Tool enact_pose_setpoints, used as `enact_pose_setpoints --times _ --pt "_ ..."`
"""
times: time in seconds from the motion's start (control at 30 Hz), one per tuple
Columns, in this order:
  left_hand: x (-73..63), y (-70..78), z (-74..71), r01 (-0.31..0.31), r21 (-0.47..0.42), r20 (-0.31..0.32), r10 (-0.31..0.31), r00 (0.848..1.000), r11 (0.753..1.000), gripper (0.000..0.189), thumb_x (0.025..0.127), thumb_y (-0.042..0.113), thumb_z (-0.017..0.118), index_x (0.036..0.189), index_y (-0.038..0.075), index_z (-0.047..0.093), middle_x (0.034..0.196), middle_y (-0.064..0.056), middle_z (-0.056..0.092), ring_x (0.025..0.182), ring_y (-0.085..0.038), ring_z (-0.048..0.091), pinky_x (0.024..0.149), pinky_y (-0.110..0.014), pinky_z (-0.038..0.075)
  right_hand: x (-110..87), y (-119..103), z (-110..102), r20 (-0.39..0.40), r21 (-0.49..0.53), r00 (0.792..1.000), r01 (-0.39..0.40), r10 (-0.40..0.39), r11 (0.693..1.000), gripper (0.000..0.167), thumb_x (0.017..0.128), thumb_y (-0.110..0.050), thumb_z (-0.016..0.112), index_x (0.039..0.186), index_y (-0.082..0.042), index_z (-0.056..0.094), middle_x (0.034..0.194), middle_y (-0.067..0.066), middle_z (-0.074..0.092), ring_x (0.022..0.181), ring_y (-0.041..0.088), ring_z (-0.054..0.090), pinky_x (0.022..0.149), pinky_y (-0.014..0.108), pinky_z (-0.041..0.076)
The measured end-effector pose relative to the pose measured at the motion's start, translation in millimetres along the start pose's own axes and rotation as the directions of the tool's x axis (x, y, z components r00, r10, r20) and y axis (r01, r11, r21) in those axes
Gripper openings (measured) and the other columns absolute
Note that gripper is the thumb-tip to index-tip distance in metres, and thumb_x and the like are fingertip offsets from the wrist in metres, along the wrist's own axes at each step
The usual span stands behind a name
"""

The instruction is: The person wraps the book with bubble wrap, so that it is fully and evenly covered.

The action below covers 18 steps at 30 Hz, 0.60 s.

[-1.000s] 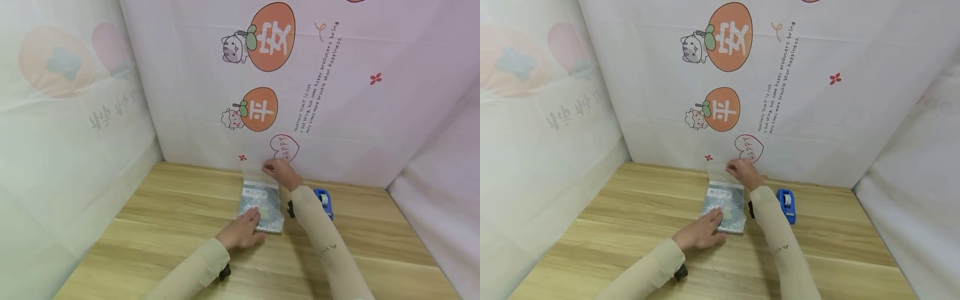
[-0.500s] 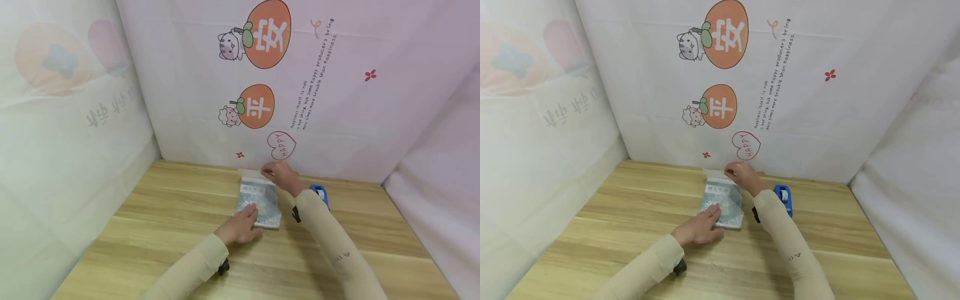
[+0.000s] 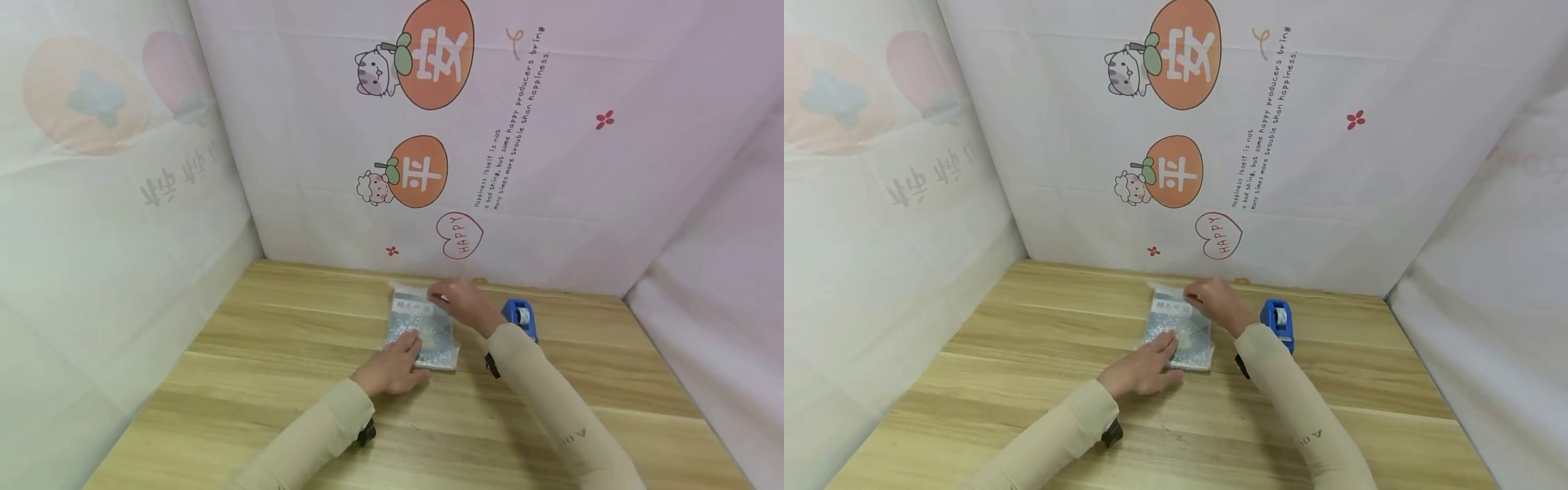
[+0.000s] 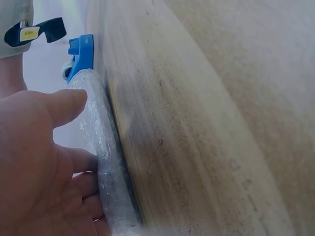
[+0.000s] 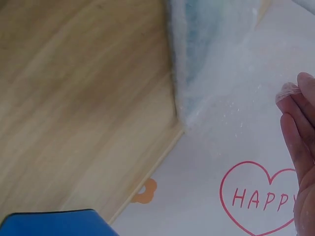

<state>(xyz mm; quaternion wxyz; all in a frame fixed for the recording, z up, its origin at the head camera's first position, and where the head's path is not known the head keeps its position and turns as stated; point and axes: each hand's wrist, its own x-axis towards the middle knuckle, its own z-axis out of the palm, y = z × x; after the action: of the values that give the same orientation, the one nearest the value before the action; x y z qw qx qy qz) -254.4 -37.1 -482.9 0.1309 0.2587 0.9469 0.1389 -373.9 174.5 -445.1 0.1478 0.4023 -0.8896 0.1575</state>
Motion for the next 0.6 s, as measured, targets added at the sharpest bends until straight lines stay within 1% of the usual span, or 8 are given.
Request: enact_pose_setpoints --times 0.17,0.23,0.3,0.43,0.6 --pt "1.3 -0.7 0.2 0.003 0.007 0.001 -0.003 1.000 1.000 0.078 0.110 0.052 0.048 0.167 0.003 0.026 0.179 -0.011 0.015 0.166 -0.027 0.016 0.135 -0.044 0.023 -6.6 -5 6 0.050 -0.036 0.999 0.012 -0.010 0.999 0.013 0.098 -0.007 0.074 0.108 -0.004 0.081 0.108 0.009 0.082 0.100 0.024 0.079 0.090 0.039 0.065" --pt "1.6 -1.0 0.1 0.002 0.012 0.001 -0.002 1.000 1.000 0.078 0.110 0.052 0.048 0.167 0.002 0.027 0.179 -0.011 0.016 0.166 -0.027 0.016 0.135 -0.044 0.024 -8.7 -7 9 0.058 -0.048 0.998 0.020 -0.017 0.999 0.013 0.098 -0.007 0.073 0.108 -0.004 0.081 0.108 0.010 0.082 0.100 0.024 0.079 0.090 0.039 0.065" --pt "1.8 -1.0 0.3 -0.001 0.014 0.003 0.001 1.000 1.000 0.078 0.110 0.051 0.047 0.167 0.002 0.027 0.179 -0.012 0.016 0.166 -0.027 0.016 0.135 -0.044 0.024 -11.1 -9 11 0.058 -0.056 0.998 0.028 -0.025 0.998 0.012 0.098 -0.006 0.074 0.107 -0.003 0.081 0.107 0.010 0.082 0.100 0.025 0.079 0.090 0.040 0.065" --pt "1.4 -0.7 0.2 -0.002 0.015 0.005 0.002 1.000 1.000 0.077 0.110 0.051 0.047 0.167 0.002 0.027 0.179 -0.012 0.016 0.166 -0.027 0.016 0.135 -0.043 0.024 -15.2 -11 16 0.033 -0.078 0.997 0.070 -0.067 0.995 0.009 0.096 -0.004 0.075 0.103 -0.003 0.081 0.103 0.010 0.082 0.095 0.024 0.079 0.085 0.039 0.066" --pt "1.7 -0.7 -0.8 0.004 0.021 0.010 -0.004 1.000 1.000 0.077 0.110 0.051 0.046 0.167 0.003 0.027 0.179 -0.011 0.015 0.167 -0.026 0.016 0.135 -0.043 0.024 -19.2 -11 23 0.021 -0.102 0.996 0.088 -0.086 0.991 0.008 0.095 -0.005 0.076 0.101 -0.004 0.081 0.101 0.010 0.082 0.093 0.025 0.078 0.084 0.039 0.065"
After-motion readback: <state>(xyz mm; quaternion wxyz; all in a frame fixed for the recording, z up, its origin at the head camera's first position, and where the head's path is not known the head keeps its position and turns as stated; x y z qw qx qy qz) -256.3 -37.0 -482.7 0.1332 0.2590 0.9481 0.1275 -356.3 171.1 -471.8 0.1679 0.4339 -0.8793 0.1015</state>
